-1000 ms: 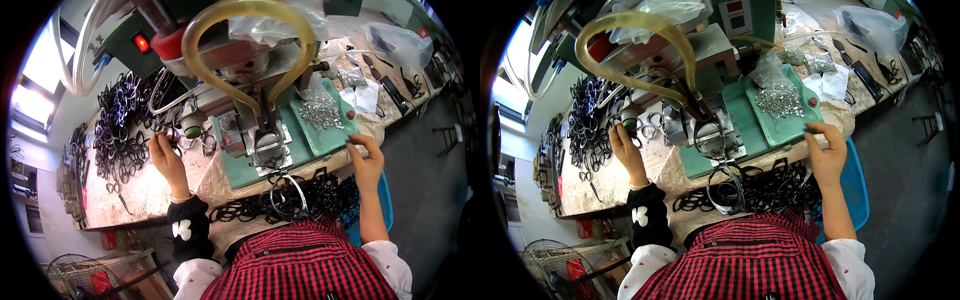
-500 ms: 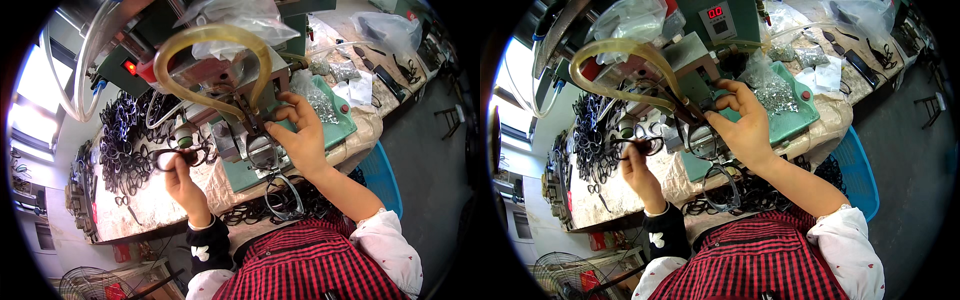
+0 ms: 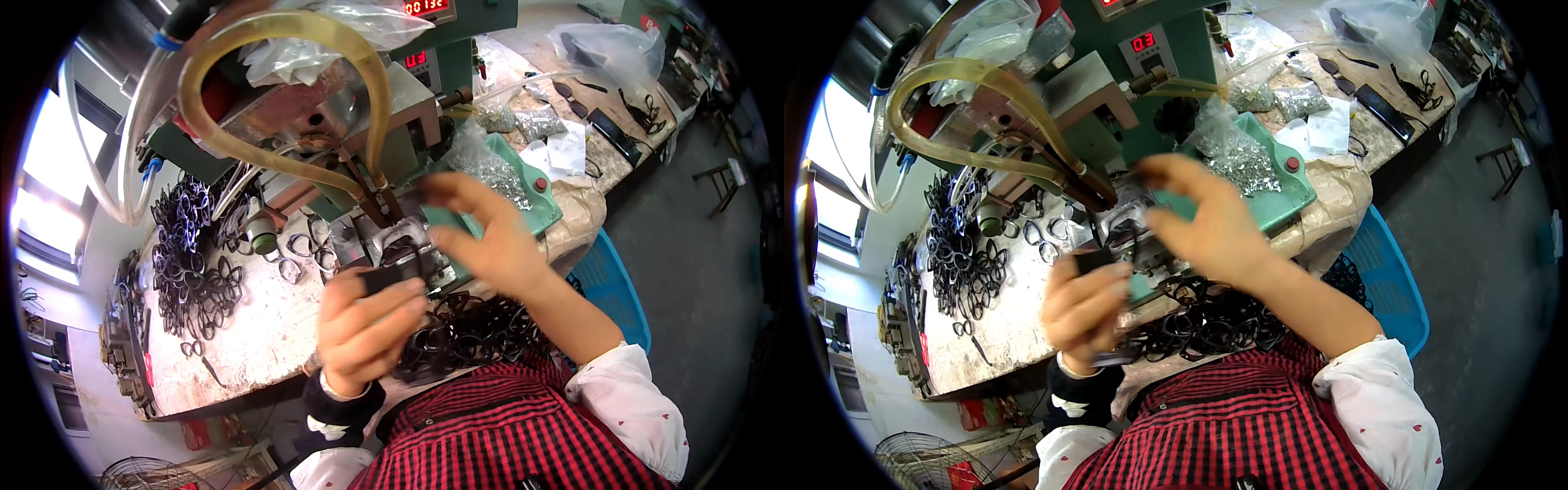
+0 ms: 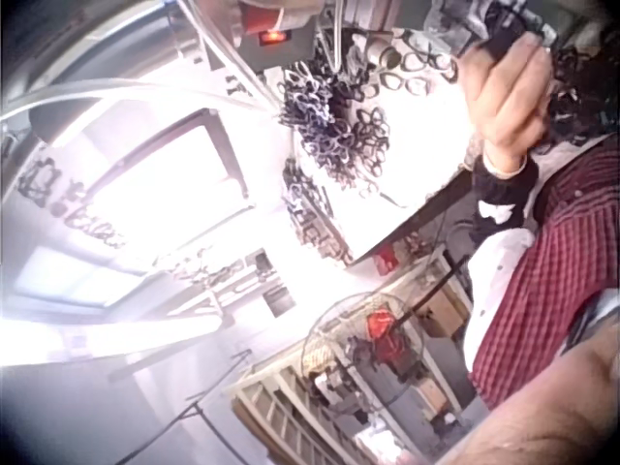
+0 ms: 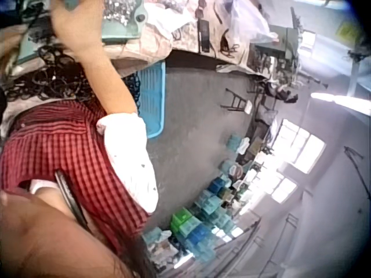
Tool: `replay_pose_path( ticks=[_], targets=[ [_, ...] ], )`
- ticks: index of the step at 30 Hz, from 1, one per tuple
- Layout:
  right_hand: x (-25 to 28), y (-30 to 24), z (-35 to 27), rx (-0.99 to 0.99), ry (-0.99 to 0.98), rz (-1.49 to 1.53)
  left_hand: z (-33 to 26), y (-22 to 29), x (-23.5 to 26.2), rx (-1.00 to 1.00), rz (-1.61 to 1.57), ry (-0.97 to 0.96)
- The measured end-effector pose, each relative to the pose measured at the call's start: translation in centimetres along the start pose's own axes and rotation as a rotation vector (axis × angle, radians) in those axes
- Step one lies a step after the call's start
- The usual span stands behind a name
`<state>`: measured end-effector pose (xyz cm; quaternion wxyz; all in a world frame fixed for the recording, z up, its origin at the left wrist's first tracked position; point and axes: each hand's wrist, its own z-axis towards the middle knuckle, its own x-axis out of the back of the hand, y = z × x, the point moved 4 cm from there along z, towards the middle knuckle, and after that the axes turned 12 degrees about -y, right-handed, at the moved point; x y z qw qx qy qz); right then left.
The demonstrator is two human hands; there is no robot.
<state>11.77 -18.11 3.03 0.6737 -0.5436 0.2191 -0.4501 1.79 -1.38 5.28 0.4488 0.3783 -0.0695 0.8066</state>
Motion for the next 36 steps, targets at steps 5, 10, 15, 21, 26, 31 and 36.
replay_pose_path(
  ticks=[5,10,15,21,26,31,36],
  targets=[
    [8.4,7.7,-2.2,-0.004,0.607,-0.148,0.0,0.0,-2.4,-0.040,0.115,-0.115],
    [7.4,8.8,-5.3,-0.112,0.348,-0.618,0.0,-0.5,-2.5,-0.032,0.096,-0.127],
    [5.5,8.4,-4.9,-0.148,0.258,-0.891,-0.8,0.0,-2.4,0.025,0.064,-0.130],
    [4.3,9.2,-3.9,-0.084,0.311,-0.917,-5.4,3.1,-2.6,0.253,0.124,0.054],
    [5.9,9.5,-4.7,-0.090,0.472,-0.577,-6.6,-0.1,6.6,0.440,0.492,0.489],
    [4.6,7.6,-3.2,-0.034,0.404,-0.512,-10.9,-16.2,9.4,0.642,0.797,0.157],
    [6.3,8.8,-5.7,-0.067,0.426,-0.700,-22.5,-23.1,4.8,0.853,0.763,-0.291]
  ],
)
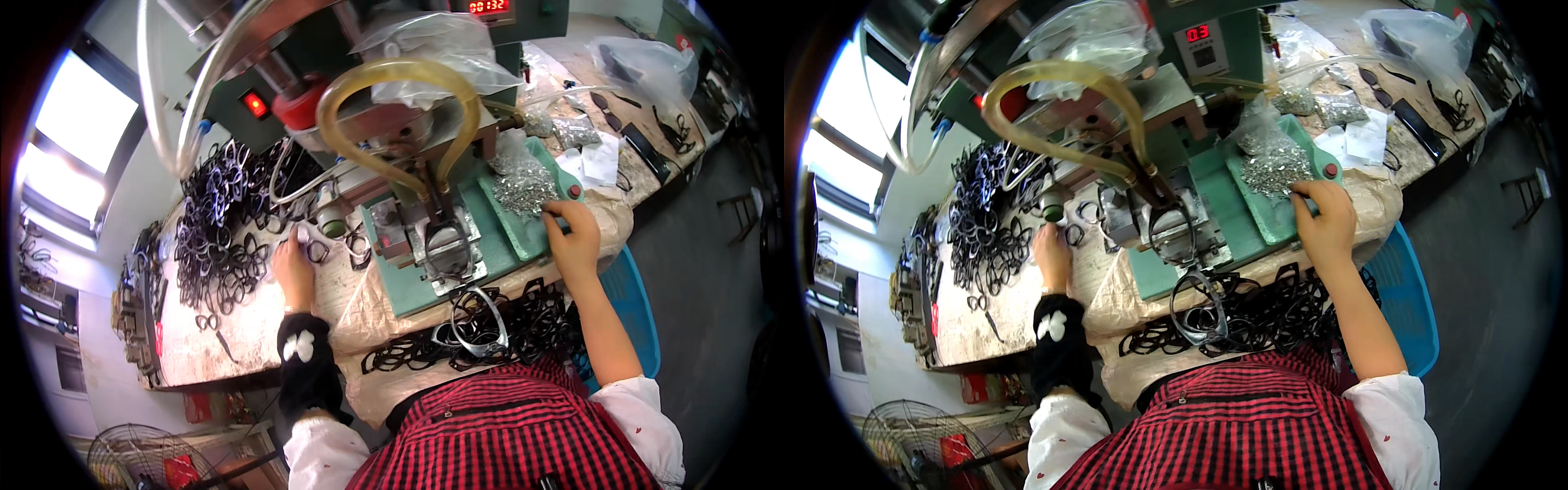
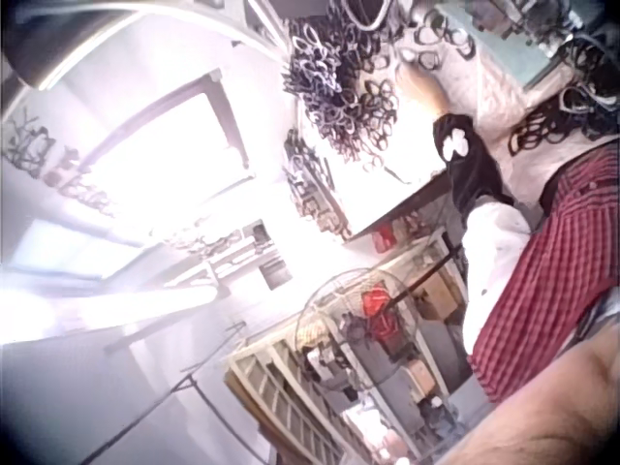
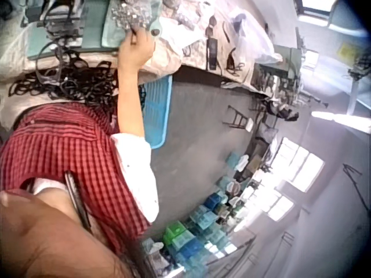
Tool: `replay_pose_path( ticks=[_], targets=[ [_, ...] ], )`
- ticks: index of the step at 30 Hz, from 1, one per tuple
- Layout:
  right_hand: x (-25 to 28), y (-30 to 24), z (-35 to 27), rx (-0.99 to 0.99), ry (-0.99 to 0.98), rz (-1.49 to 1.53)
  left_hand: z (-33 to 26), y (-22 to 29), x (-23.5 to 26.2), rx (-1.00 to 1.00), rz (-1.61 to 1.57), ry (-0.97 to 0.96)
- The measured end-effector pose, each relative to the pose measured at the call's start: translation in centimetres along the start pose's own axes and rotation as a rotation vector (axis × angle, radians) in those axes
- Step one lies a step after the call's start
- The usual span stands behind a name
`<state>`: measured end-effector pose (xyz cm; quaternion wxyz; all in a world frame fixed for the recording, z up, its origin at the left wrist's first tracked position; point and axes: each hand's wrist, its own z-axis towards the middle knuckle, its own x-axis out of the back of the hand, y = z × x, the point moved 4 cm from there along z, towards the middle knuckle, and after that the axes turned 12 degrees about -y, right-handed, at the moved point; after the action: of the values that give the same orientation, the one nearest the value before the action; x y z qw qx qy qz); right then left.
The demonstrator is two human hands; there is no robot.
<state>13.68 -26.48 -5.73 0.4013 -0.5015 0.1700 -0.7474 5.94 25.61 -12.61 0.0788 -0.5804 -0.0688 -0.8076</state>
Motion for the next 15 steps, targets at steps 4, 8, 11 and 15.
replay_pose_path(
  ticks=[4,8,11,15],
  targets=[
    [3.9,1.5,-3.0,-0.047,0.093,-0.114,-3.0,1.5,1.7,0.134,-0.217,0.050],
    [4.7,0.3,-3.7,-0.051,0.035,0.045,-4.1,3.0,4.1,0.385,-1.350,0.115],
    [3.9,-6.6,-0.6,0.161,-0.097,0.190,-2.9,6.8,7.7,0.412,-1.396,0.082],
    [-1.3,-10.7,3.8,0.161,-0.173,0.599,-1.5,11.1,7.9,0.265,-1.421,0.202]
  ],
)
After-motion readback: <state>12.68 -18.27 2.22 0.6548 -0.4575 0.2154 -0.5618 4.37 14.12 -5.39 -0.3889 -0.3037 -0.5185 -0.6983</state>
